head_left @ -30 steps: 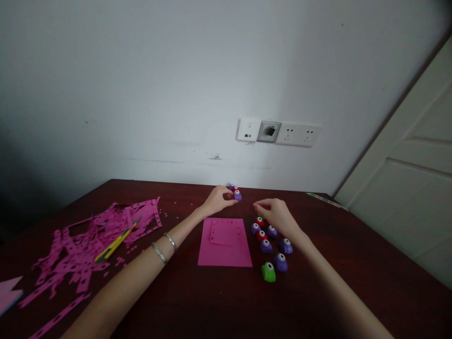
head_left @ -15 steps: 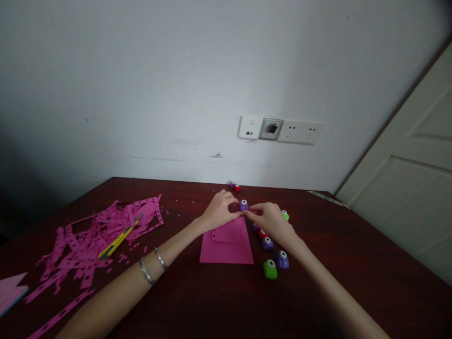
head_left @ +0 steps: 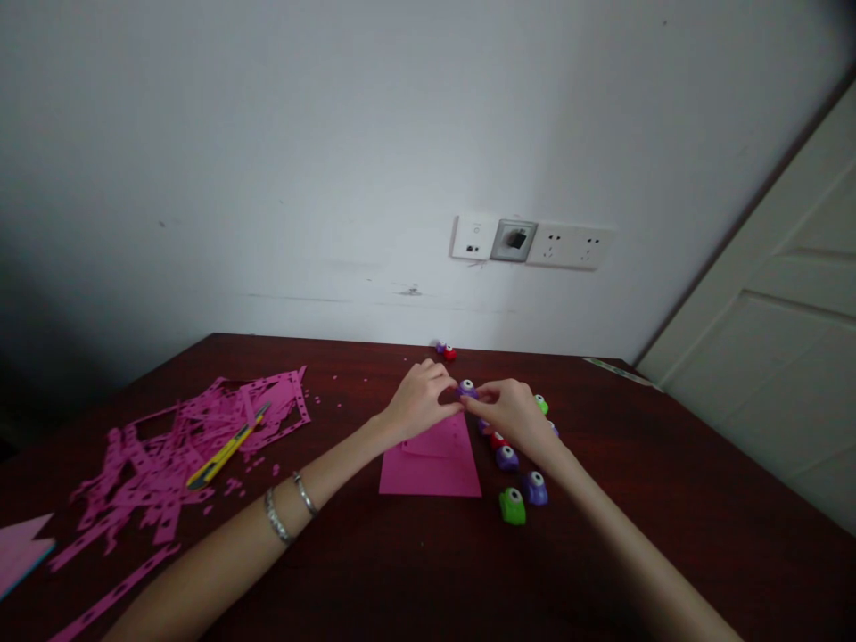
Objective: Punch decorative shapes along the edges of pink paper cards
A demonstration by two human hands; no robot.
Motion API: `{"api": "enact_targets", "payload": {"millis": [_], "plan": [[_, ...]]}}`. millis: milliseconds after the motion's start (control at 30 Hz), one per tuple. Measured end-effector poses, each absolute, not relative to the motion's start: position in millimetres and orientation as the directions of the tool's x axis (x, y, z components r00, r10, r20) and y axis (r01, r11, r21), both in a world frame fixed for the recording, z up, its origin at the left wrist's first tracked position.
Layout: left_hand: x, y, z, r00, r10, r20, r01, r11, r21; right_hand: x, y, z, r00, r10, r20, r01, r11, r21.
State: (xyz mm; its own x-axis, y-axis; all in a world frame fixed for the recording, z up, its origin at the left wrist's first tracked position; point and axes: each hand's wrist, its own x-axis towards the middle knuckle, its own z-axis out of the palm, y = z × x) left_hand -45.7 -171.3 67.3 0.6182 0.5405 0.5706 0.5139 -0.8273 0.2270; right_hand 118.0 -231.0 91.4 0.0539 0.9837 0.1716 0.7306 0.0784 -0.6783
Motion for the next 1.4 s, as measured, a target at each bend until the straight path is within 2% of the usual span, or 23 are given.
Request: {"api": "enact_targets", "payload": {"millis": [100,233,300,400,533,767,933,1067,1267,1400], "plan": [[-55,-160,70,0.661,0.564,0.494,0.503,-0.822,0.266,128,-227,91,0.036,0.989,0.144,0.71,0.076,-0.7],[-76,-138,61,0.702,0.663,0.259,0.578,-0.743,0.336,148,-222,90,0.023,0.998,0.058,0.638,0.029,-0.769],[-83,-132,52,0.718,0.676,0.166,0.601,-0.722,0.343,157,-221,88,0.016,1.0,0.002,0.591,-0.008,-0.806],[-87,-128,41,0.746,0.658,0.104,0.596,-0.729,0.337,166,-219,85,0.002,0.999,-0.043,0.559,-0.036,-0.829],[-82,-129,35,0.745,0.662,0.079,0.597,-0.715,0.363,172,-218,81,-0.013,0.997,-0.071,0.538,-0.052,-0.841],[-79,-125,32,0.719,0.695,0.014,0.591,-0.621,0.514,170,-220,81,-0.016,0.997,-0.074,0.52,-0.055,-0.853],[-80,-121,26,0.738,0.671,0.065,0.545,-0.65,0.529,167,-221,80,-0.023,0.997,-0.077,0.538,-0.053,-0.842],[-77,-124,28,0.718,0.695,0.048,0.559,-0.616,0.555,166,-222,81,-0.029,0.997,-0.074,0.551,-0.045,-0.833],[-74,-128,36,0.7,0.714,0.013,0.569,-0.568,0.595,171,-220,77,-0.087,0.993,-0.085,0.562,-0.022,-0.827],[-77,-124,39,0.702,0.712,-0.005,0.519,-0.506,0.689,175,-219,73,-0.159,0.984,-0.079,0.563,0.024,-0.826]]}}
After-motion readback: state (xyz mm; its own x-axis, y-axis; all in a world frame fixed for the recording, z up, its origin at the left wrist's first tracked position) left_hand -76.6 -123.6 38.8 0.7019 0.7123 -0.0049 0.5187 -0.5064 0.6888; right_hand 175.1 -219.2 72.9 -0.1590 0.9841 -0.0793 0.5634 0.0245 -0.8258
